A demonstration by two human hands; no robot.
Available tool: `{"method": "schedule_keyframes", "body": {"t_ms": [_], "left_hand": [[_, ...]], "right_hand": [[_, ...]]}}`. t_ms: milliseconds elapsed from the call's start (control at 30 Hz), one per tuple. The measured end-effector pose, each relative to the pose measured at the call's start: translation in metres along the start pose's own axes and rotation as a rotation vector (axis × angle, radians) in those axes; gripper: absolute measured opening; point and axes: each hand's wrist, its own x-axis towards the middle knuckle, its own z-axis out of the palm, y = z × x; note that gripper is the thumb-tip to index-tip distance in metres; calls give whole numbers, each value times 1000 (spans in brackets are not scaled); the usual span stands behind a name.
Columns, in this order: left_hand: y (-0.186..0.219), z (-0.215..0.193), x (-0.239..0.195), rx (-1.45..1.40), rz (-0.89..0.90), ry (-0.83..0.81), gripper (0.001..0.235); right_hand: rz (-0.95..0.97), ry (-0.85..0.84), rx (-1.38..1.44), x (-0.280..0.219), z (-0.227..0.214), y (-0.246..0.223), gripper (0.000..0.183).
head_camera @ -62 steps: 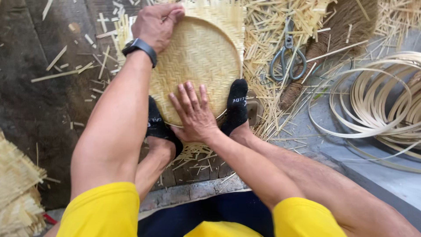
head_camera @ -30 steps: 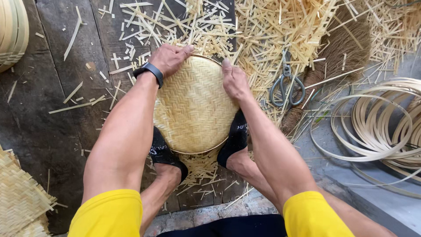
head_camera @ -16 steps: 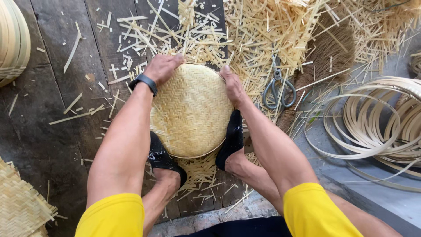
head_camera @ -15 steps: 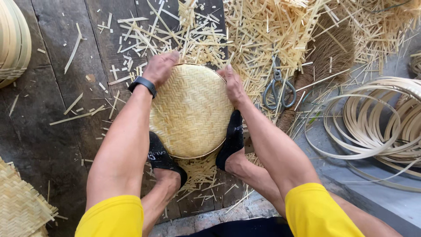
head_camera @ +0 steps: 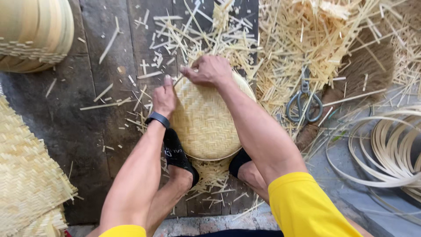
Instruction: The person places a pre-woven bamboo mat onto a circular wooden frame, presses it into place, and uses shears to trim the excess matting around the edge. The person repeats this process for multiple trays, stacking the finished ones.
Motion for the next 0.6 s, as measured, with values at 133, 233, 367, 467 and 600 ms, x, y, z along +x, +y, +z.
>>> {"method": "schedule_keyframes", "body": {"t_ms": [133,233,367,467,600], "left_hand": [[4,8,27,-1,128,17,91],[0,5,15,-6,111,-1,91],[4,-2,20,-108,30,-67,88],[-6,5,6,-433,201,292,76],[-27,-15,-35,-277,69,475,58]], "right_hand": [[25,24,-8,7,-9,2,72],[76,-35,16,-1,3,-2,66],[-193,338,187,-54,-19,17,53],[-92,271,151,-146,-70,72,52],[86,100,-324,-293,-127,133,52]]}}
